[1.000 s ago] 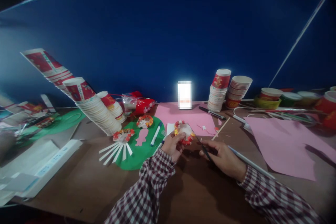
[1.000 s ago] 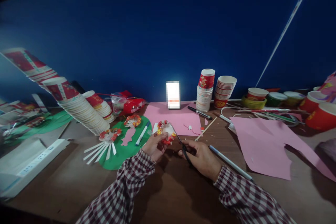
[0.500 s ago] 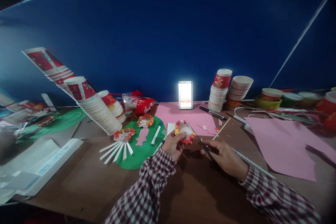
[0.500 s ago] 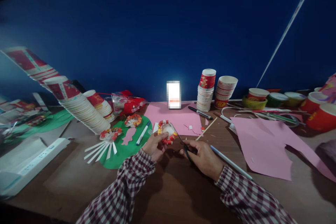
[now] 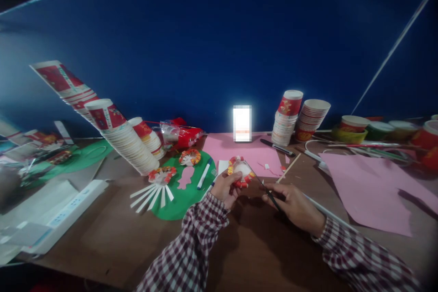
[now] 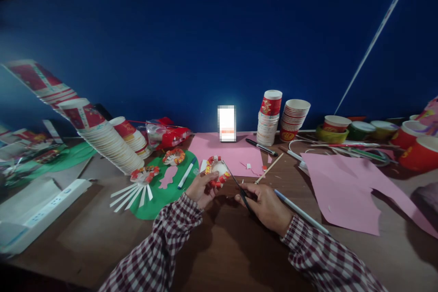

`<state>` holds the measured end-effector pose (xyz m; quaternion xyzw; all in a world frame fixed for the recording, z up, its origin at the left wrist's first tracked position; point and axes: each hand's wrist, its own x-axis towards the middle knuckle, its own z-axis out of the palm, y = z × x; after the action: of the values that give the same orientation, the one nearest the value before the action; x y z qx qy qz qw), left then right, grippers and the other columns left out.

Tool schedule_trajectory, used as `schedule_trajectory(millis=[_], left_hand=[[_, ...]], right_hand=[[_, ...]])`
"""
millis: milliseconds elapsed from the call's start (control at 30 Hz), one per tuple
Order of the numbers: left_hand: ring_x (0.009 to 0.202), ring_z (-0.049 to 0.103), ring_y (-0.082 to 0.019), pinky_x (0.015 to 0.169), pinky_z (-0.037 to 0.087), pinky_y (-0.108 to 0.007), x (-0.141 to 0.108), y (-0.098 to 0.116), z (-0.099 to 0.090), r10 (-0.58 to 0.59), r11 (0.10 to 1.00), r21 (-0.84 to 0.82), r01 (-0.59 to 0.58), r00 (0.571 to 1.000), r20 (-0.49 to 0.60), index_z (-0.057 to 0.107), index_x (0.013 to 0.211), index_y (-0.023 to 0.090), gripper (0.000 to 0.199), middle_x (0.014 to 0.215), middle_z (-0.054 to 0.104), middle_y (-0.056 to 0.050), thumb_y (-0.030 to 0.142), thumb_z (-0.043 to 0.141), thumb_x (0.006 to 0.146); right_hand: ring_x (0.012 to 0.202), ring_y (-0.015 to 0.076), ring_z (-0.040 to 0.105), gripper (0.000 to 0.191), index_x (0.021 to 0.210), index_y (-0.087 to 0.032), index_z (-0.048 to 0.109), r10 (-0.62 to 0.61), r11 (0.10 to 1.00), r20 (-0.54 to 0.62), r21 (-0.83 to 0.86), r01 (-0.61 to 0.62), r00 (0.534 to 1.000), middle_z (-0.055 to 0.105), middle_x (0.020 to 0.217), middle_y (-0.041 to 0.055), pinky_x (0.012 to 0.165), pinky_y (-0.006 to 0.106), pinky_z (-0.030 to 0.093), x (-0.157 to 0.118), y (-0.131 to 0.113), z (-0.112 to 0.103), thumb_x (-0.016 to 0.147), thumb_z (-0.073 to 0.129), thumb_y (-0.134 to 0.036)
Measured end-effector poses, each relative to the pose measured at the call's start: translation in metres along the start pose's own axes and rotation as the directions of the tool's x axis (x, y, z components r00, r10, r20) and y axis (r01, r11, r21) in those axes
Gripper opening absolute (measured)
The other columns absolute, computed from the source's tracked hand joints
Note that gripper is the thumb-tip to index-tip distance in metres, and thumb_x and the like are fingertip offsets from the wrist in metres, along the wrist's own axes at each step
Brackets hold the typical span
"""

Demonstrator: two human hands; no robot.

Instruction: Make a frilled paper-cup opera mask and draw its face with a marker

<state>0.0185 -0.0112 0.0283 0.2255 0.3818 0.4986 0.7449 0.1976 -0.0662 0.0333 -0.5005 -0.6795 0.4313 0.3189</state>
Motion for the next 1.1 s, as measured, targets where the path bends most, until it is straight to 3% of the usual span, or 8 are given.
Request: schedule_trajectory(millis=[200,400,733,1100], left_hand=[[0.039,0.05,-0.006,0.04,0.043,-0.016,0.0014,0.0001,-0.0012,0.009,0.999,0.047,-0.007,1.0,-0.024,0.054,0.07,0.012,0.015,0.046,0.053,0.004,0.013,0.066,0.062],[0.04,0.053,-0.007,0.039,0.043,-0.016,0.0022,-0.001,-0.003,0.076,0.99,0.12,-0.073,0.997,-0.016,0.056,0.081,0.011,0.024,0.052,0.057,0.003,0.018,0.068,0.061],[0.041,0.053,-0.007,0.042,0.046,-0.018,0.0021,0.0046,-0.0056,0.017,0.985,0.173,-0.023,0.999,0.034,0.059,0.097,0.011,0.035,0.056,0.059,0.002,0.016,0.066,0.063],[0.039,0.051,-0.006,0.039,0.042,-0.016,0.0034,0.005,-0.0079,0.019,0.984,0.179,-0.024,0.999,0.032,0.06,0.09,0.012,0.03,0.054,0.059,0.002,0.017,0.067,0.061]], right_hand=[[0.06,0.0135,0.051,0.036,0.107,-0.017,0.06,-0.001,1.0,0.022,-0.02,0.001,1.0,0.062,0.069,-0.0001,0.05,0.02,0.038,0.0004,0.0024,-0.003,0.079,0.051,-0.039],[0.057,0.0132,0.051,0.039,0.106,-0.016,0.06,0.028,0.998,0.038,-0.052,-0.026,0.999,0.06,0.063,0.0001,0.052,0.021,0.04,0.0009,0.0046,-0.0064,0.077,0.052,-0.041],[0.061,0.0152,0.054,0.04,0.105,-0.016,0.062,0.021,0.994,0.018,-0.108,-0.019,1.0,0.063,0.067,0.0017,0.054,0.022,0.043,0.0007,-0.0004,-0.009,0.074,0.055,-0.041],[0.049,0.0089,0.039,0.042,0.103,-0.015,0.059,0.122,0.977,0.12,0.158,-0.14,0.985,0.043,0.054,-0.0048,0.045,0.019,0.034,-0.0006,0.0016,-0.0043,0.076,0.054,-0.047]])
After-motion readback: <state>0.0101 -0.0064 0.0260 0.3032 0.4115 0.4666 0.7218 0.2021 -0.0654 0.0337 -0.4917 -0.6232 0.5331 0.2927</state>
